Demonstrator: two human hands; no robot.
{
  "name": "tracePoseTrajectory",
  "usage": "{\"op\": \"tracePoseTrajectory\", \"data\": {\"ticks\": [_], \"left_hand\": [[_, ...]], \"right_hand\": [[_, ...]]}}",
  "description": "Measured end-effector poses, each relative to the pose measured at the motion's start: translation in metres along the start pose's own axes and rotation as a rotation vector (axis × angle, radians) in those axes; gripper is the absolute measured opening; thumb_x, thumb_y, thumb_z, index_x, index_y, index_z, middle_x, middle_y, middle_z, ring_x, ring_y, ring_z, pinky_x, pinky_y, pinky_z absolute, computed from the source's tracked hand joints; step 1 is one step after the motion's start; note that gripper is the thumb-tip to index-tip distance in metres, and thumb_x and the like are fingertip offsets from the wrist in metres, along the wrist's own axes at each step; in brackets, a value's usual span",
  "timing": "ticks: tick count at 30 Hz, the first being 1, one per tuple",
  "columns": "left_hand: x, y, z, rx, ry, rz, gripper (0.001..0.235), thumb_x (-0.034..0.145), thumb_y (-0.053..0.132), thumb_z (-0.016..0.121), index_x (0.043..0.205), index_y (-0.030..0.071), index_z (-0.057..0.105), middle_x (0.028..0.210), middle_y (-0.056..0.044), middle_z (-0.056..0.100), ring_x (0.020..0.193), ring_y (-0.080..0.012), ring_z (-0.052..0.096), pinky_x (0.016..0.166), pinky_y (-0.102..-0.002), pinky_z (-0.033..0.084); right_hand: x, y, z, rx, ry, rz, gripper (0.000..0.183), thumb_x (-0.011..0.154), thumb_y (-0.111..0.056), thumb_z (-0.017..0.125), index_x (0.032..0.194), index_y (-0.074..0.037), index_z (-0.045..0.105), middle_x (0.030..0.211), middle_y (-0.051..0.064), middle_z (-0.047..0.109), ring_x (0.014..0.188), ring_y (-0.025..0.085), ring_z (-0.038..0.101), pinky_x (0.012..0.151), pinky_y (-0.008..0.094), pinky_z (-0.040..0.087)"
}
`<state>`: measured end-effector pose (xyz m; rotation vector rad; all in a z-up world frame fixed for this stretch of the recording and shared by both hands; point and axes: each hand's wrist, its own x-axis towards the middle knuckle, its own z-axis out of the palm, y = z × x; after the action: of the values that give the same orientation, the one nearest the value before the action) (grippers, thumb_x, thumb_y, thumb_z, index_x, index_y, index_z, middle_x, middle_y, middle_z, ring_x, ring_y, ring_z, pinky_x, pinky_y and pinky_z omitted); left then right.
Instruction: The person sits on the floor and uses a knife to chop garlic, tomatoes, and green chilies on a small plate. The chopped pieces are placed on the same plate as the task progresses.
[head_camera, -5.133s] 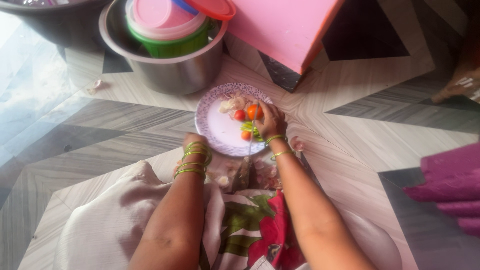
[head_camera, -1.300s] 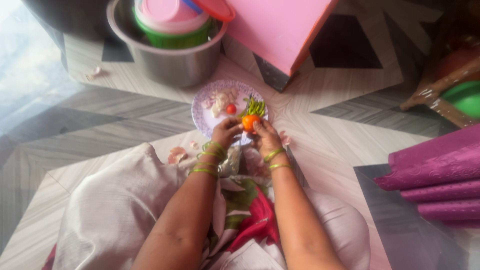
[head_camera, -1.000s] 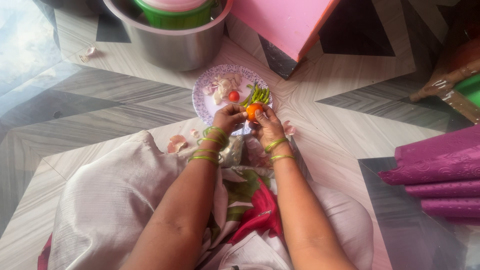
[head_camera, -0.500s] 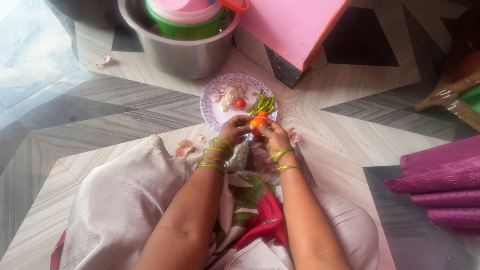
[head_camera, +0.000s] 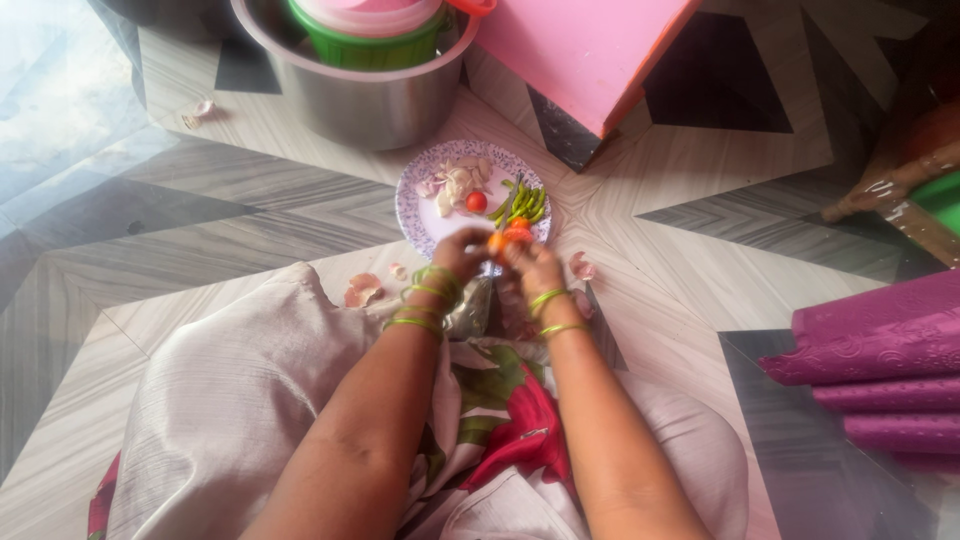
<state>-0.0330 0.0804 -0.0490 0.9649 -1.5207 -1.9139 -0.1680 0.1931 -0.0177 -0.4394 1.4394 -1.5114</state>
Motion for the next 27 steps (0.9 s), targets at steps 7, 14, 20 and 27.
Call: {"op": "tracePoseTrajectory", "data": {"ticks": [7,14,20,27], "left_hand": [[-0.003,-0.034,0.007,-0.055,0.088,-0.036,0.026,0.089,0.012,0.076,0.113,0.002,0.070,0.096,-0.007,0.075,0.082,-0.0154,0.069,0.073,-0.031,0.057],[0.008,-0.021,0.010,-0.381,0.062,-0.118,0.027,0.087,0.009,0.074,0.113,0.007,0.068,0.092,-0.001,0.069,0.077,-0.0110,0.065,0.065,-0.028,0.055],[0.000,-0.010,0.004,-0.128,-0.032,-0.065,0.020,0.084,0.010,0.078,0.100,0.002,0.069,0.084,-0.006,0.067,0.072,-0.0180,0.063,0.065,-0.032,0.053],[-0.051,0.072,0.002,0.465,0.133,0.259,0.031,0.078,0.023,0.090,0.098,0.007,0.073,0.096,-0.005,0.074,0.086,-0.0177,0.070,0.079,-0.030,0.054]], "right_hand": [[0.021,0.040,-0.004,0.124,0.162,0.113,0.026,0.093,-0.021,0.075,0.115,-0.010,0.069,0.086,0.003,0.067,0.060,0.014,0.058,0.047,0.027,0.046],[0.030,0.006,-0.006,0.687,-0.179,0.014,0.030,0.099,-0.037,0.062,0.114,-0.011,0.066,0.090,0.005,0.066,0.066,0.016,0.055,0.053,0.028,0.044],[-0.006,-0.022,-0.008,0.903,-0.549,0.085,0.045,0.096,-0.040,0.062,0.123,-0.005,0.068,0.092,0.007,0.064,0.065,0.014,0.048,0.056,0.026,0.040],[-0.037,-0.045,0.007,0.880,-0.606,0.024,0.046,0.096,-0.040,0.066,0.126,-0.004,0.067,0.099,0.011,0.069,0.069,0.016,0.057,0.056,0.024,0.046]]}}
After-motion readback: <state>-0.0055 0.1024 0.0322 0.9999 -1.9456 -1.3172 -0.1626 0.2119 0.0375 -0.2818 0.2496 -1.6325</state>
